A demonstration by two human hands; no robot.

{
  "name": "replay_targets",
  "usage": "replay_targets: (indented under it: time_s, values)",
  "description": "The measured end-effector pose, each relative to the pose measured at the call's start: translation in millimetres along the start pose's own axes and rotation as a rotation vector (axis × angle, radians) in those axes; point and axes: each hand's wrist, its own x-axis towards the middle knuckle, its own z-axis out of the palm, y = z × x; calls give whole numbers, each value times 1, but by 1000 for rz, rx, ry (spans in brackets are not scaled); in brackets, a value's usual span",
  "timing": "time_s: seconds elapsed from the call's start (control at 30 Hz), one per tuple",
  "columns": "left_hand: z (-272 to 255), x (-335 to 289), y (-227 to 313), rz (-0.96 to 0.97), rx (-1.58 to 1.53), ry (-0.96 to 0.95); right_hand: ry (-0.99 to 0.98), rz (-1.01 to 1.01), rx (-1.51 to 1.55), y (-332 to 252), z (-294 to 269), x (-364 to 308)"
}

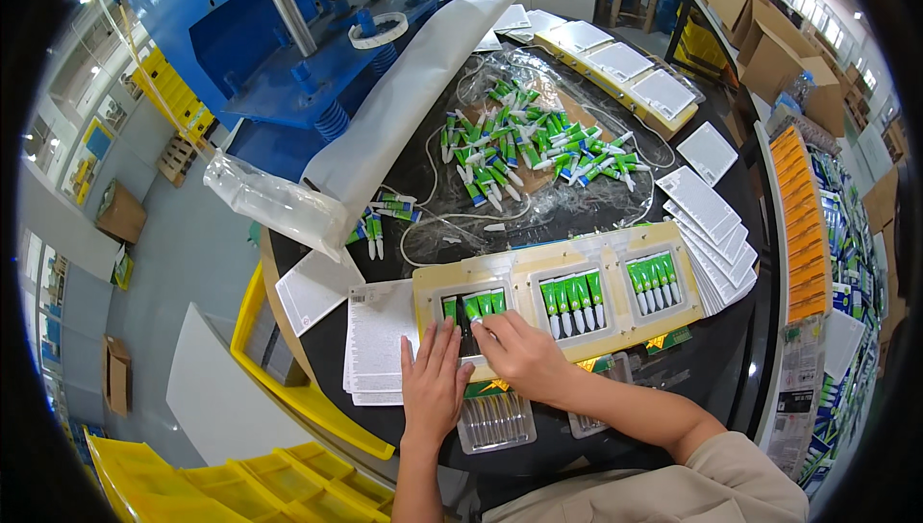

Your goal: The person places green cylindrical batteries into a wooden jig with multiple slots. They then cover the batteries with clear plastic sheets and white paper sheets, repeating the process to assemble multiple battery packs.

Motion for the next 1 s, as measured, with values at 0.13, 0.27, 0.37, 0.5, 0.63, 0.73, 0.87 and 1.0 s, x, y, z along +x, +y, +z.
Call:
replay_targets:
  time_s: [0.13,0.27,0.37,0.5,0.63,0.73,0.87,1.0]
  values:
    - [2,0,0,-7,-14,2,-42,-65,-57,1,-7,-3]
    - [2,-1,-1,1,-22,4,-86,-153,-32,-2,3,0]
    - [1,-2,-2,-4,-27,-9,-83,-168,-76,-7,10,1]
    - [2,-1,-1,-10,-14,-12,-110,-163,-48,-10,13,-3]
    - [2,-1,-1,-8,-18,-11,-117,-135,-13,-11,15,-3]
    - [2,-1,0,-19,-57,0,-127,-115,27,-10,14,-4]
    - [-2,-1,3,-6,-71,-7,-111,72,328,2,4,-12]
    - [-12,1,3,60,-8,-89,-102,157,150,21,1,-25]
